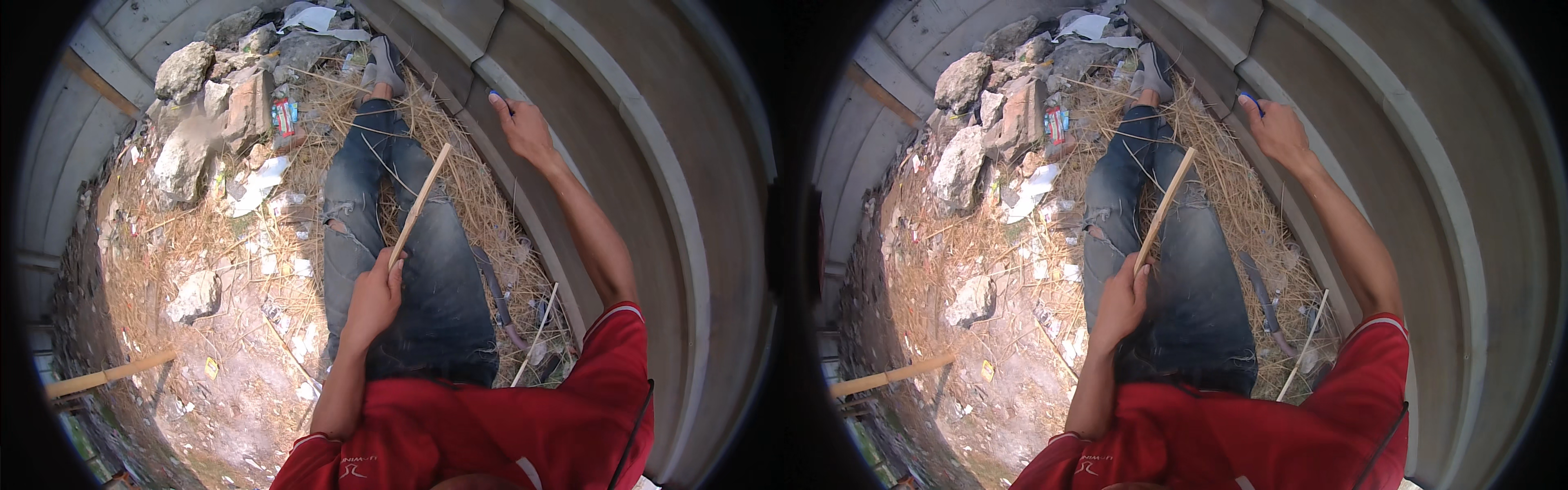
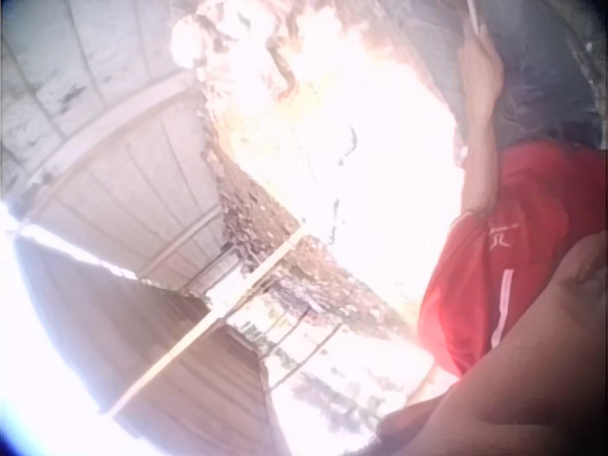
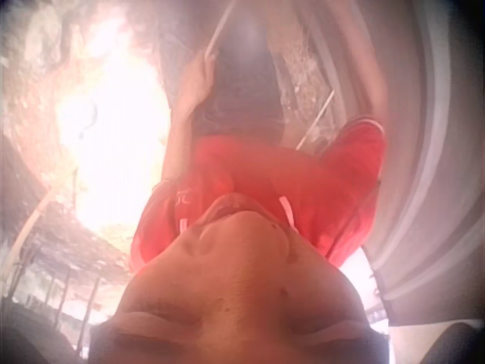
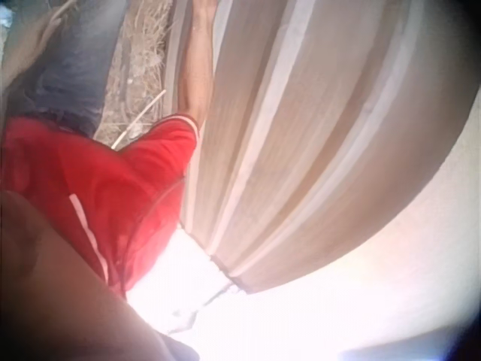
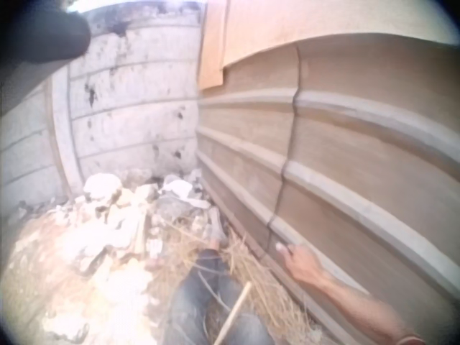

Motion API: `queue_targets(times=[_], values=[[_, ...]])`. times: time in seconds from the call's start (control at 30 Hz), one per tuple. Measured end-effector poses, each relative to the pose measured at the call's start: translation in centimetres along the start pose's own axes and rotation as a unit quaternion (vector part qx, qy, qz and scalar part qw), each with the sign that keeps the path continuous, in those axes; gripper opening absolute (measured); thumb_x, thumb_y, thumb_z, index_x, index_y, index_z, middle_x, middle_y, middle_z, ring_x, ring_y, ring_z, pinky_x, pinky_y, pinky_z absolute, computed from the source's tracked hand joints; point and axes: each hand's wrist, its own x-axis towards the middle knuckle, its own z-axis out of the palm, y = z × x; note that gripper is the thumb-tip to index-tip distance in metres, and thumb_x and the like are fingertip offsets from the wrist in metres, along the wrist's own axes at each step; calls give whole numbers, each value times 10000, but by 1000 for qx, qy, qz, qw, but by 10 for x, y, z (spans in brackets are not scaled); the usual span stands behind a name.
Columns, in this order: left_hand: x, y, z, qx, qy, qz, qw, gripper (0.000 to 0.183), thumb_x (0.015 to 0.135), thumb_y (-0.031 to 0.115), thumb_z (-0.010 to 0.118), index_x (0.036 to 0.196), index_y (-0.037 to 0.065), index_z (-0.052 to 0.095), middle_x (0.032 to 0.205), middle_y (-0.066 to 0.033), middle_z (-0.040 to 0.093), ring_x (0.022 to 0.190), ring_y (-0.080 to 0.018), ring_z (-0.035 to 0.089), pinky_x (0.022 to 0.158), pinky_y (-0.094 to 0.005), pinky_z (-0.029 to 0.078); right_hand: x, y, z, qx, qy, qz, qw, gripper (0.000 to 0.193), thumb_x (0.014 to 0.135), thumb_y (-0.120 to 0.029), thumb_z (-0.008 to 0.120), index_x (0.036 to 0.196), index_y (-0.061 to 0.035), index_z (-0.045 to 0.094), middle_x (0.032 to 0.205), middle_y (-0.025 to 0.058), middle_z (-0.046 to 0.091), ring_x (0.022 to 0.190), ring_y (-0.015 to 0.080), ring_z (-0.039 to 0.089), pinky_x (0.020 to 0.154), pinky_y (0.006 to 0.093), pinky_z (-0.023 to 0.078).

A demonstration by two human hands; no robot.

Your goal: The person sits inside a large concrete pipe and uses a blue utility knife to shave thin strips off a long wooden stick. They hold the stick with their left hand and scrape the blade along its length with their right hand, creating wood shavings that fall onto the debris below.

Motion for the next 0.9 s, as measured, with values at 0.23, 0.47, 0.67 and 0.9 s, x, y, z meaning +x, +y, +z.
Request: queue_targets(times=[0.23,0.47,0.67,0.9], values=[[39,-7,6,168,101,-9,981,375,1049,197,539,1415,120,507,749,-260,677,688,-489,661,612,-592,496,-114,-90,29,52,-157,-154,974,606,1044,-545,505,860,-1,699,636,231,629,660,463,648,646,539,506],[46,-5,8,178,118,11,977,438,1048,225,545,1460,88,495,738,-268,677,690,-485,670,605,-585,501,-82,-82,55,-7,-123,-177,977,568,1021,-565,536,879,-49,725,630,202,642,646,467,652,628,550,514],[45,1,10,183,100,-7,978,439,1051,227,531,1464,83,498,728,-271,674,682,-495,666,615,-586,512,-32,-63,52,-17,-24,-76,997,671,1030,-608,468,881,-12,739,767,251,703,773,471,696,730,552,544],[24,-12,21,187,66,-27,980,474,1047,202,522,1505,97,463,728,-261,680,679,-485,673,632,-591,524,-3,11,17,51,13,62,997,682,1062,-564,440,855,22,721,749,250,681,807,475,676,775,541,520]])
